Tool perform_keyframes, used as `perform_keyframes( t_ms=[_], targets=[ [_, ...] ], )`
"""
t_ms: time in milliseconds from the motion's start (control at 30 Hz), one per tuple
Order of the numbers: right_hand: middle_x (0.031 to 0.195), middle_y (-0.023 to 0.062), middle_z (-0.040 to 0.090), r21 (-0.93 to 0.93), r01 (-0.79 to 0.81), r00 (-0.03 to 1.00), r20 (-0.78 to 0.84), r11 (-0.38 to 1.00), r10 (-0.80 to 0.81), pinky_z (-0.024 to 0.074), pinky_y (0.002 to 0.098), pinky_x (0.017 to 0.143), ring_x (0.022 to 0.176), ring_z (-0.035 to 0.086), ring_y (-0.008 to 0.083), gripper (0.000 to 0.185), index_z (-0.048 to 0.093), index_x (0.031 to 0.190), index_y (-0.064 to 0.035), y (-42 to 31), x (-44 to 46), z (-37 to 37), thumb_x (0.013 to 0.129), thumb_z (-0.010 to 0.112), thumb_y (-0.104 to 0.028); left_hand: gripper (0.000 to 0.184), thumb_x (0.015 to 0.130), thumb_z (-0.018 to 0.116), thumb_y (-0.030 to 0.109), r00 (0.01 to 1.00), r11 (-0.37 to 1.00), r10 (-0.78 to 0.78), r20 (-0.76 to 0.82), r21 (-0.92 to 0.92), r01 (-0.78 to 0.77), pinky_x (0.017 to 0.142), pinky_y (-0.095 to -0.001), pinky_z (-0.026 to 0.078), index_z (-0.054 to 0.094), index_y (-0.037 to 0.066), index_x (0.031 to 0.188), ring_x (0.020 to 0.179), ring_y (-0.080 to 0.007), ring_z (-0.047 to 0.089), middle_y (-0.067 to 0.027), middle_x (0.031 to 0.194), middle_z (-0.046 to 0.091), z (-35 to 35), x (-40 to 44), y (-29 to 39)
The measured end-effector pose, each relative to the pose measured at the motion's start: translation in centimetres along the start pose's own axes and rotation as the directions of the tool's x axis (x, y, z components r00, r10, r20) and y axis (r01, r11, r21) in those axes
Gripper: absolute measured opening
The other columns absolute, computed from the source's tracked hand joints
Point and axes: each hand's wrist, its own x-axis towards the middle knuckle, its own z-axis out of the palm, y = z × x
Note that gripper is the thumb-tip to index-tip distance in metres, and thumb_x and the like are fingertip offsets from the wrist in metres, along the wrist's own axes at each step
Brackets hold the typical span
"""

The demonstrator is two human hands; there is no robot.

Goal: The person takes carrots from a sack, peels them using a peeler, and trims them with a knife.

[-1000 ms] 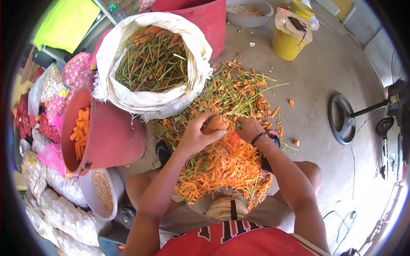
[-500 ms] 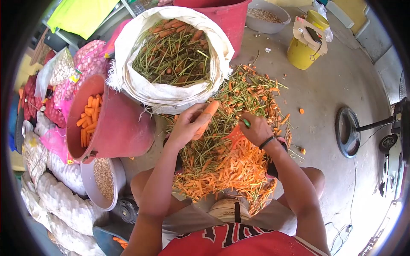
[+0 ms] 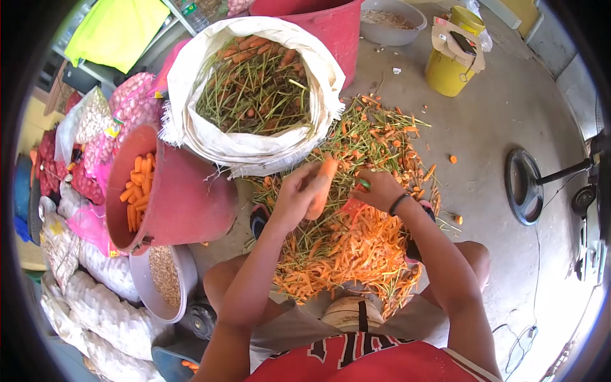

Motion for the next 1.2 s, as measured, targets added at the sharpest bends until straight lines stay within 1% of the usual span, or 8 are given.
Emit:
perform_keyframes(
  t_ms=[100, 367, 567, 700, 767, 1033, 1133, 1200],
  targets=[
    [0.081, 0.011, 0.065, 0.261, 0.1, 0.981, -0.189, 0.96, -0.05, 0.0505, 0.036, 0.067, 0.071, 0.063, 0.0237, 0.049, 0.061, 0.102, -0.0033, -3.1, -1.0, -3.0, 0.072, 0.085, -0.033, 0.039, 0.098, 0.053, 0.018, 0.965, 0.859, -0.248, -0.081, -0.478, 0.181, 0.078, -0.0271, 0.051, 0.05, 0.004, 0.134, 0.088, -0.0112, 0.06, -0.0051, 0.112, 0.059, 0.2, 0.2, 0.5],
    [0.089, 0.0121, 0.064, 0.127, 0.384, 0.845, -0.449, 0.915, -0.292, 0.0528, 0.0359, 0.071, 0.078, 0.064, 0.0274, 0.052, 0.063, 0.104, -0.0045, -5.6, -1.9, -3.7, 0.064, 0.089, -0.025, 0.042, 0.1, 0.047, 0.018, 0.93, 0.761, -0.346, 0.124, -0.543, 0.356, 0.088, -0.0311, 0.052, 0.041, 0.007, 0.141, 0.102, -0.0162, 0.061, -0.0066, 0.124, 0.057, 2.6, -0.1, 0.7],
    [0.086, 0.009, 0.067, 0.157, 0.069, 0.753, -0.656, 0.985, 0.052, 0.0555, 0.0335, 0.066, 0.07, 0.066, 0.0211, 0.049, 0.064, 0.101, -0.0055, 0.2, -0.6, -7.0, 0.064, 0.09, -0.025, 0.045, 0.099, 0.049, 0.019, 0.885, 0.776, -0.38, 0.267, -0.428, 0.463, 0.07, -0.0331, 0.055, 0.041, 0.009, 0.142, 0.091, -0.0162, 0.061, -0.0082, 0.117, 0.059, 2.3, -0.9, 2.4],
    [0.09, 0.0102, 0.068, 0.258, 0.238, 0.81, -0.585, 0.937, -0.044, 0.0553, 0.0333, 0.068, 0.074, 0.067, 0.0214, 0.053, 0.064, 0.101, -0.0035, -2.5, -1.5, -5.4, 0.062, 0.092, -0.024, 0.043, 0.1, 0.048, 0.021, 0.896, 0.712, -0.342, 0.284, -0.543, 0.445, 0.082, -0.0301, 0.053, 0.041, 0.007, 0.141, 0.104, -0.016, 0.06, -0.0101, 0.122, 0.058, 0.9, -0.1, 0.4],
    [0.089, 0.0098, 0.065, 0.144, 0.428, 0.821, -0.476, 0.892, -0.316, 0.0529, 0.0329, 0.07, 0.077, 0.064, 0.0222, 0.054, 0.065, 0.101, -0.0035, -5.2, -2.4, -3.4, 0.06, 0.092, -0.025, 0.043, 0.101, 0.048, 0.022, 0.914, 0.703, -0.36, 0.184, -0.591, 0.396, 0.087, -0.0297, 0.052, 0.041, 0.006, 0.14, 0.11, -0.0165, 0.059, -0.0108, 0.124, 0.057, 2.0, 0.0, 1.1],
    [0.081, 0.0091, 0.066, 0.174, 0.052, 0.744, -0.663, 0.983, 0.078, 0.0535, 0.0324, 0.064, 0.069, 0.064, 0.0199, 0.051, 0.064, 0.101, -0.0039, -1.0, -1.0, -6.7, 0.062, 0.091, -0.021, 0.043, 0.099, 0.05, 0.021, 0.884, 0.757, -0.358, 0.302, -0.46, 0.464, 0.067, -0.0324, 0.056, 0.041, 0.007, 0.139, 0.084, -0.0174, 0.064, -0.0081, 0.11, 0.06, 1.8, -1.1, 2.0],
    [0.086, 0.0107, 0.067, 0.348, 0.143, 0.795, -0.598, 0.926, 0.102, 0.0542, 0.0332, 0.067, 0.072, 0.066, 0.0218, 0.053, 0.064, 0.101, -0.0025, -2.2, -1.2, -5.1, 0.06, 0.092, -0.021, 0.043, 0.1, 0.049, 0.021, 0.893, 0.727, -0.363, 0.264, -0.519, 0.449, 0.073, -0.034, 0.057, 0.041, 0.007, 0.139, 0.091, -0.018, 0.064, -0.0088, 0.116, 0.059, 1.0, -0.6, 0.8],
    [0.085, 0.0091, 0.065, 0.203, 0.337, 0.823, -0.537, 0.919, -0.184, 0.0532, 0.0337, 0.07, 0.075, 0.064, 0.0202, 0.051, 0.062, 0.1, -0.0028, -5.3, -2.3, -3.6, 0.062, 0.091, -0.021, 0.043, 0.1, 0.049, 0.022, 0.908, 0.724, -0.377, 0.181, -0.554, 0.411, 0.078, -0.0334, 0.057, 0.041, 0.007, 0.14, 0.1, -0.0174, 0.064, -0.0092, 0.121, 0.059, 0.8, -0.1, 0.4]
  ],
)
